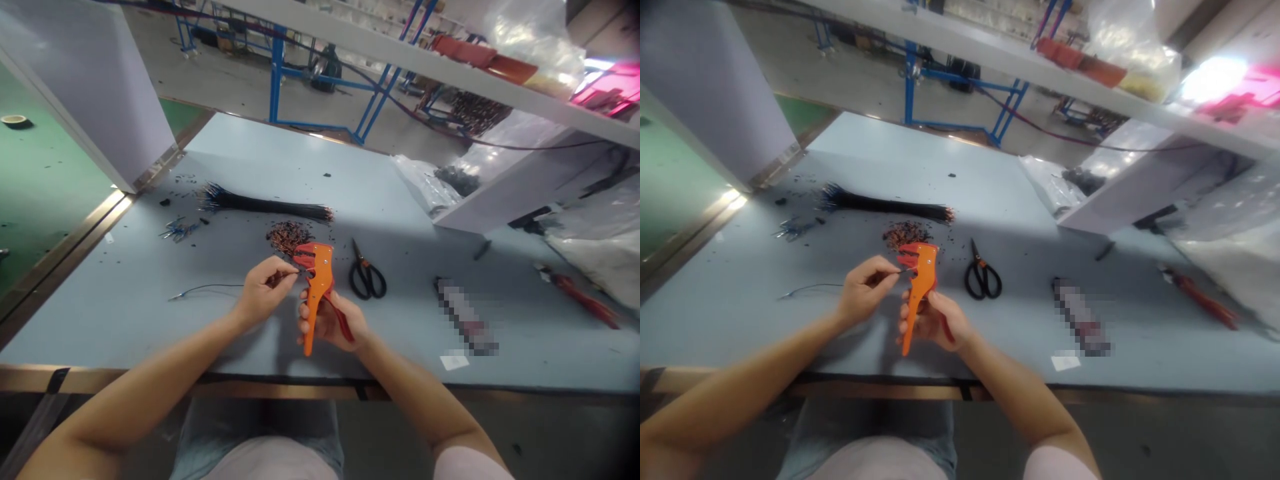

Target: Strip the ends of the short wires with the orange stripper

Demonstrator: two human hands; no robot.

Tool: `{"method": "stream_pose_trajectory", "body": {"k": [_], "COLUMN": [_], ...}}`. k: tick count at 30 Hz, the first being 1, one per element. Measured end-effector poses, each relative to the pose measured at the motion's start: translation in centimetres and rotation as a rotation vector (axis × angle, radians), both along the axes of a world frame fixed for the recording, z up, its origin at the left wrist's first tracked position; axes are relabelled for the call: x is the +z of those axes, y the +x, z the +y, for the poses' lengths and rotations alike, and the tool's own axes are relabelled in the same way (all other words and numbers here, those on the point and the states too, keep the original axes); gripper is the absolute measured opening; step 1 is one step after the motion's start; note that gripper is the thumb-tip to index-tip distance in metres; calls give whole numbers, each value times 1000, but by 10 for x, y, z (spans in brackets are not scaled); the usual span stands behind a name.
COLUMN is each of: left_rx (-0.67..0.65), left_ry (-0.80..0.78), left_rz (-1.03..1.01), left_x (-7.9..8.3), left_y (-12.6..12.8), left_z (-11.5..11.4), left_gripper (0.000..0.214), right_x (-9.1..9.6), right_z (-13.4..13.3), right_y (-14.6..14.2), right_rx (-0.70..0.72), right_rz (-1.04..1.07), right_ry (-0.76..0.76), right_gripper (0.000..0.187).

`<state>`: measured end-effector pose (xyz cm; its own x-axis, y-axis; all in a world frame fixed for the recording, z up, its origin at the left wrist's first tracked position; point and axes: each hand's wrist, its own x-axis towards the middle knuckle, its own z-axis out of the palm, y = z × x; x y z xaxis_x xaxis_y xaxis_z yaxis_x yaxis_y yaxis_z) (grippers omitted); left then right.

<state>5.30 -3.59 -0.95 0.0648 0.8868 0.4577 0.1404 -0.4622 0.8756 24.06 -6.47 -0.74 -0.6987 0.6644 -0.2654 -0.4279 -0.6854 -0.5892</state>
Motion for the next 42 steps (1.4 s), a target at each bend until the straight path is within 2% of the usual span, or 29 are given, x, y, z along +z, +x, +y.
{"method": "stream_pose_trajectory", "body": {"k": [5,10,25,32,42], "left_rx": [-61,-101,-144,-163,-181], "left_ry": [-104,-210,-184,-262,-244], "left_rz": [14,-44,-91,-100,-121], "left_x": [-2,-9,-9,-9,-11], "left_y": [7,13,15,15,15], "left_z": [-5,-7,-5,-6,-6], "left_gripper": [10,10,14,15,14], "right_x": [-2,-4,-14,-12,-9], "right_z": [-2,-2,-1,-2,-3], "right_y": [0,0,4,3,3], "right_rx": [19,45,57,61,91], "right_rz": [26,45,-32,-14,41], "right_ry": [66,70,40,57,67], "right_gripper": [33,31,33,31,30]}}
